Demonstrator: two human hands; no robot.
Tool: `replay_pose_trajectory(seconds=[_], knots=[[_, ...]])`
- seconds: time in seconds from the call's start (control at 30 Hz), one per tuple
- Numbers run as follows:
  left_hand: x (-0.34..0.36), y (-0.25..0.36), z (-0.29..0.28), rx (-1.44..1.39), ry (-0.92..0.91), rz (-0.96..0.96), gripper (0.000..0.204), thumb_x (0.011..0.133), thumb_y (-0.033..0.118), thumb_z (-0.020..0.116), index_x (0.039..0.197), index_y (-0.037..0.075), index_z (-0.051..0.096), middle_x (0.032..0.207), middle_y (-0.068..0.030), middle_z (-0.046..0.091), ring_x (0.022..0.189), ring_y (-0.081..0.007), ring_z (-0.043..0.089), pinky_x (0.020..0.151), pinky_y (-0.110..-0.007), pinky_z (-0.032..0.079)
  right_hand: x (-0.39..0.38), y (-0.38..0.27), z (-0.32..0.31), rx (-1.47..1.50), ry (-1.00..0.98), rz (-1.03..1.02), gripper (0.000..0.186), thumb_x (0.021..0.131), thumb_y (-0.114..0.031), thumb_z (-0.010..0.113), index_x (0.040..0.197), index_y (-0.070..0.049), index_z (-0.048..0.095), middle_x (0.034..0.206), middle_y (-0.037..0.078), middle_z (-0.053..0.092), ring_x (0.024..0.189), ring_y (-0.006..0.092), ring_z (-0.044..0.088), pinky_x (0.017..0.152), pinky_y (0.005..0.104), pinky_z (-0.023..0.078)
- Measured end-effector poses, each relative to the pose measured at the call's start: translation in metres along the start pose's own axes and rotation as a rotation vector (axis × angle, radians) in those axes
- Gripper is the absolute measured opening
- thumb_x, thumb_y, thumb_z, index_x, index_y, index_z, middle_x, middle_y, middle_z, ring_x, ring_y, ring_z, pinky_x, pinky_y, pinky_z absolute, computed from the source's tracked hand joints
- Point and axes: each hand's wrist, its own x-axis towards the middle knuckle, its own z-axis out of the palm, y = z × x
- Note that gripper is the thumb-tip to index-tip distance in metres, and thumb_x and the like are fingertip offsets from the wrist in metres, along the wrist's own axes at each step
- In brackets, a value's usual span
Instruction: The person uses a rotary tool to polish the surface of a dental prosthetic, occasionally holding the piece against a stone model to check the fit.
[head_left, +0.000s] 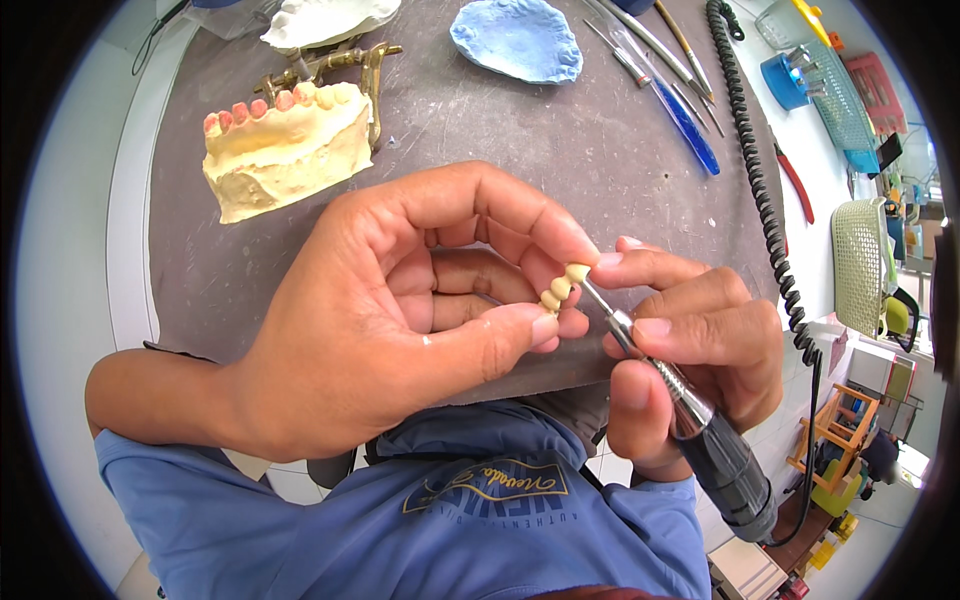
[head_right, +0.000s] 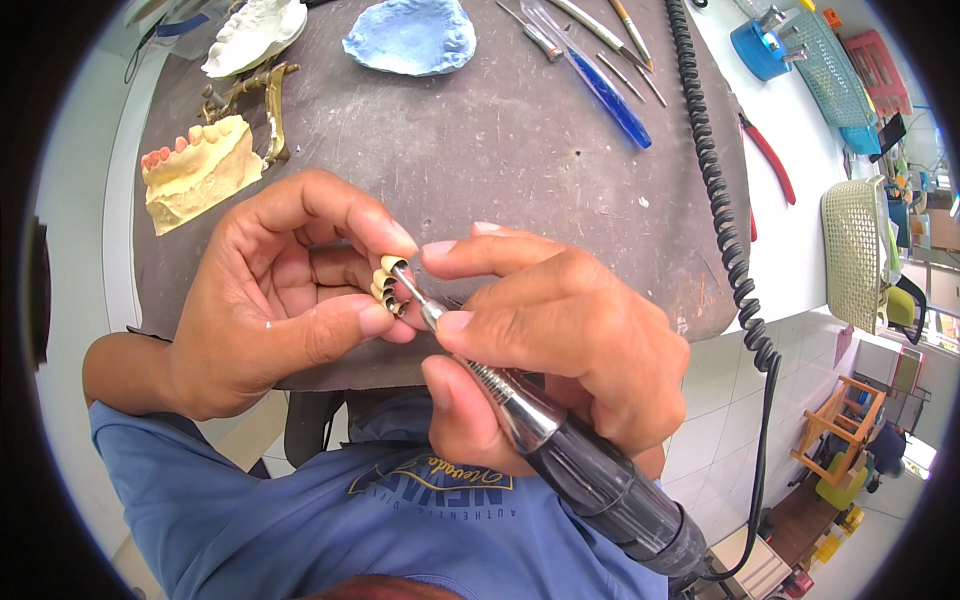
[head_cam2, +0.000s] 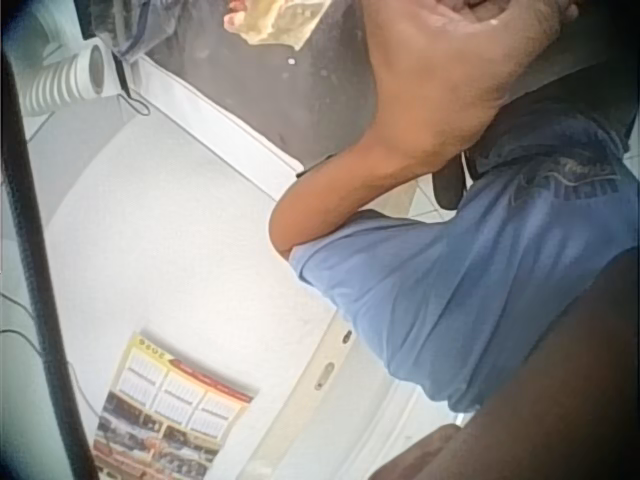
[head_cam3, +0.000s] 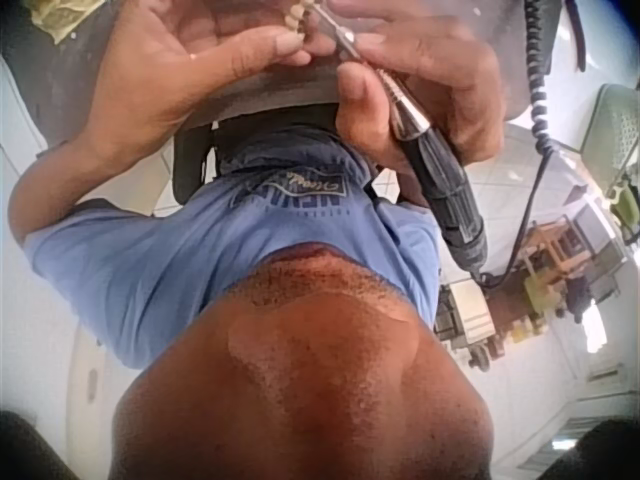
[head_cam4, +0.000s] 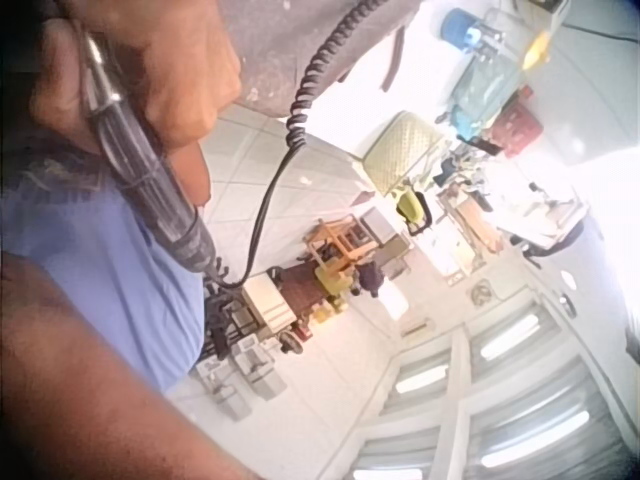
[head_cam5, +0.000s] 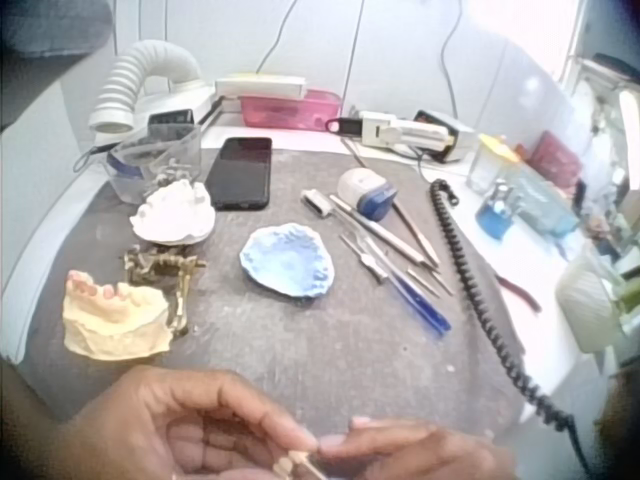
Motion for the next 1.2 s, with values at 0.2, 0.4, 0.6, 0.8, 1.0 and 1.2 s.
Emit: replay_pose_trajectory(seconds=[0.2, 0.4, 0.6, 0.8, 1.0, 1.2], knots=[[-0.0008, 0.0010, 0.0000, 0.013, 0.007, 0.005, 0.030, 0.080, -0.009, 0.056, 0.107, -0.001, 0.048, 0.102, -0.0106, 0.055, 0.093, -0.0174, 0.061, 0.082, -0.030, 0.053, 0.0011, -0.0022, -0.0001, -0.006, -0.007, 0.021, 0.027, 0.082, -0.023, 0.068, 0.095, -0.007, 0.051, 0.074, 0.008, 0.055, 0.088, 0.0311, 0.063, 0.089, 0.0507, 0.045], [-0.0014, 0.0000, -0.0005, 0.030, 0.006, 0.014, 0.029, 0.080, -0.009, 0.055, 0.108, -0.001, 0.047, 0.102, -0.0111, 0.055, 0.093, -0.0183, 0.061, 0.082, -0.031, 0.053, -0.0008, -0.0017, 0.0008, 0.010, 0.007, 0.038, 0.025, 0.082, -0.022, 0.067, 0.096, -0.009, 0.051, 0.075, 0.006, 0.055, 0.089, 0.0303, 0.063, 0.090, 0.0506, 0.044], [-0.0010, 0.0011, -0.0006, 0.034, -0.004, 0.013, 0.029, 0.081, -0.009, 0.054, 0.108, -0.001, 0.047, 0.101, -0.0115, 0.055, 0.094, -0.0190, 0.061, 0.082, -0.031, 0.052, 0.0007, -0.0052, -0.0017, 0.013, -0.001, 0.041, 0.025, 0.082, -0.020, 0.066, 0.098, -0.009, 0.050, 0.075, 0.006, 0.055, 0.090, 0.0303, 0.063, 0.091, 0.0506, 0.044], [-0.0012, 0.0012, 0.0000, 0.024, 0.013, 0.012, 0.029, 0.080, -0.008, 0.056, 0.107, -0.001, 0.047, 0.101, -0.0114, 0.055, 0.093, -0.0184, 0.061, 0.082, -0.031, 0.052, 0.0007, -0.0038, -0.0007, 0.004, -0.024, 0.040, 0.024, 0.082, -0.017, 0.065, 0.099, -0.009, 0.050, 0.077, 0.007, 0.055, 0.092, 0.0305, 0.063, 0.092, 0.0508, 0.043], [-0.0017, 0.0036, 0.0008, 0.020, 0.015, -0.006, 0.030, 0.080, -0.008, 0.057, 0.107, 0.000, 0.047, 0.100, -0.0106, 0.055, 0.092, -0.0170, 0.061, 0.082, -0.031, 0.053, 0.0022, -0.0054, -0.0027, 0.003, -0.044, 0.034, 0.024, 0.082, -0.018, 0.065, 0.098, -0.008, 0.051, 0.077, 0.007, 0.056, 0.091, 0.0303, 0.063, 0.091, 0.0500, 0.044], [-0.0017, 0.0043, 0.0024, -0.008, 0.028, -0.022, 0.031, 0.078, -0.009, 0.058, 0.106, 0.000, 0.047, 0.101, -0.0103, 0.054, 0.092, -0.0162, 0.060, 0.082, -0.031, 0.054, 0.0009, -0.0019, 0.0004, 0.001, -0.020, 0.006, 0.025, 0.083, -0.020, 0.066, 0.098, -0.008, 0.051, 0.076, 0.007, 0.056, 0.090, 0.0298, 0.064, 0.090, 0.0491, 0.045]])
